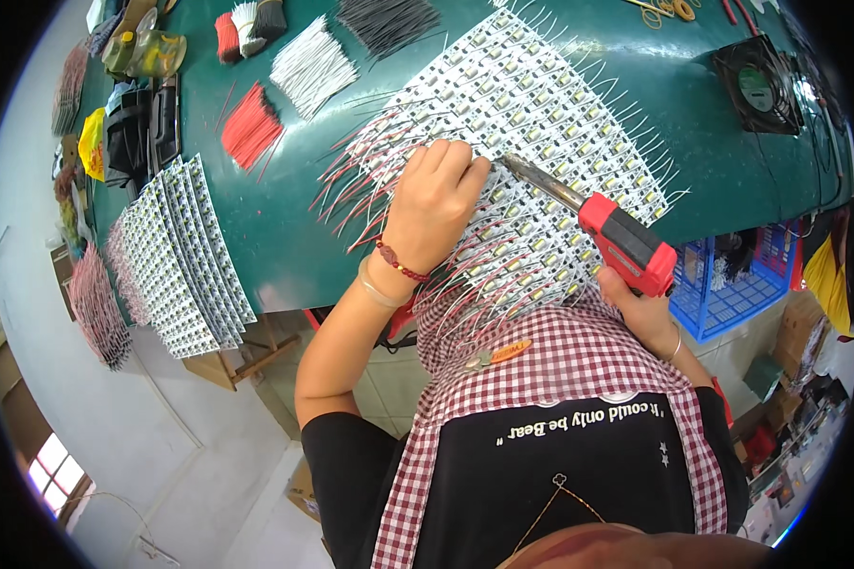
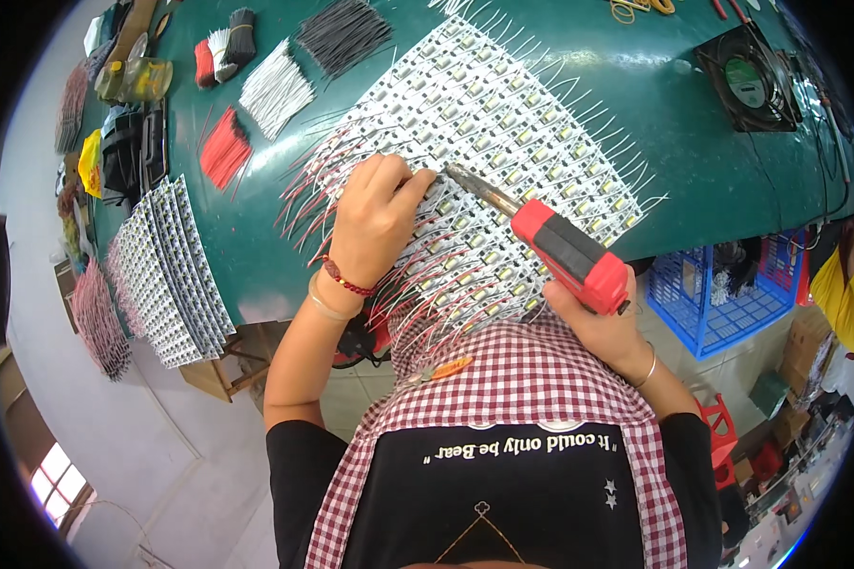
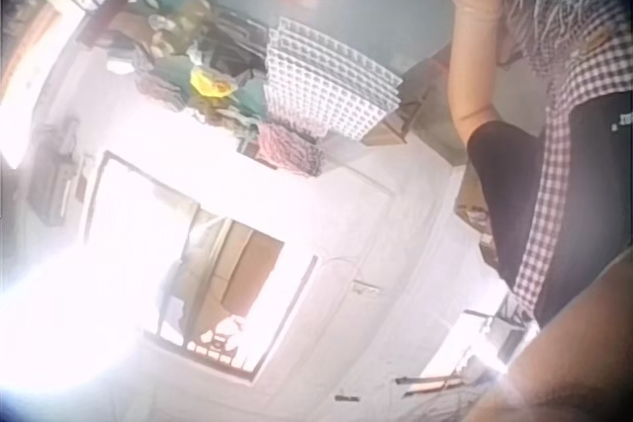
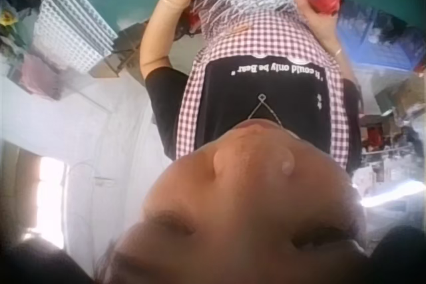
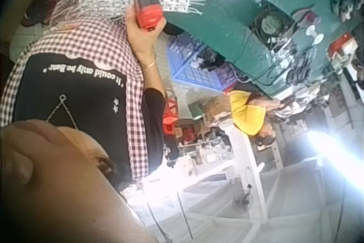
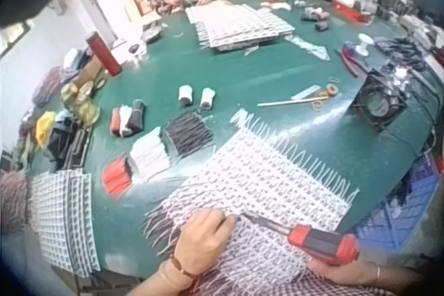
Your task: The person uses a soldering iron to attach white and red wires to a large LED panel. They repeatedly pick up wires from piles on the table, place them onto the panel, and solder them in place. The person also uses a wooden stick to adjust the wires on the panel.
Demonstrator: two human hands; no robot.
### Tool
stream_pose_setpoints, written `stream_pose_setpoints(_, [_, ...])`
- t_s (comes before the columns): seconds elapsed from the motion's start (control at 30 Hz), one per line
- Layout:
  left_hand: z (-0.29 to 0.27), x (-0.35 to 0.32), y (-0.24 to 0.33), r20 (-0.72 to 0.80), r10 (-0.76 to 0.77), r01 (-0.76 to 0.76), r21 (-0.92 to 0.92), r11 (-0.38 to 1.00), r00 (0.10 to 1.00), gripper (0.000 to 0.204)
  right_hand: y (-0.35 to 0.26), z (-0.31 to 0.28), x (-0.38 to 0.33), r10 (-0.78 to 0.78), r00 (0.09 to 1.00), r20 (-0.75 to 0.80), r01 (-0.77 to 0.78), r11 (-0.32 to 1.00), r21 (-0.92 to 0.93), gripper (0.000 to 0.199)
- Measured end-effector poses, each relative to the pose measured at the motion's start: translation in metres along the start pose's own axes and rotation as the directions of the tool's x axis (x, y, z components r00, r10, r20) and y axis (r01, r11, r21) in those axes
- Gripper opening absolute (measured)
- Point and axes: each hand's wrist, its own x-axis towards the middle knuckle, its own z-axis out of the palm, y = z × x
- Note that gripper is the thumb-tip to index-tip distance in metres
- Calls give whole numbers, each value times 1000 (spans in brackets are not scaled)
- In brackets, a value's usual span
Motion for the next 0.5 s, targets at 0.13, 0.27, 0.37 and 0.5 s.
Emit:
stream_pose_setpoints(0.13, [1,0,1,4,-2,2,16,1000,1000,23,-2,-1,-1,-86,996,5,86,996,-1,26])
stream_pose_setpoints(0.27, [0,1,2,0,-6,6,22,1000,1000,22,5,-7,-5,-29,998,64,26,998,56,20])
stream_pose_setpoints(0.37, [1,0,1,-6,9,-9,50,999,1000,20,-3,-6,-4,-20,996,88,15,998,63,16])
stream_pose_setpoints(0.5, [-2,1,3,14,22,-23,129,991,1000,18,-3,-2,-6,-89,993,73,86,995,40,14])
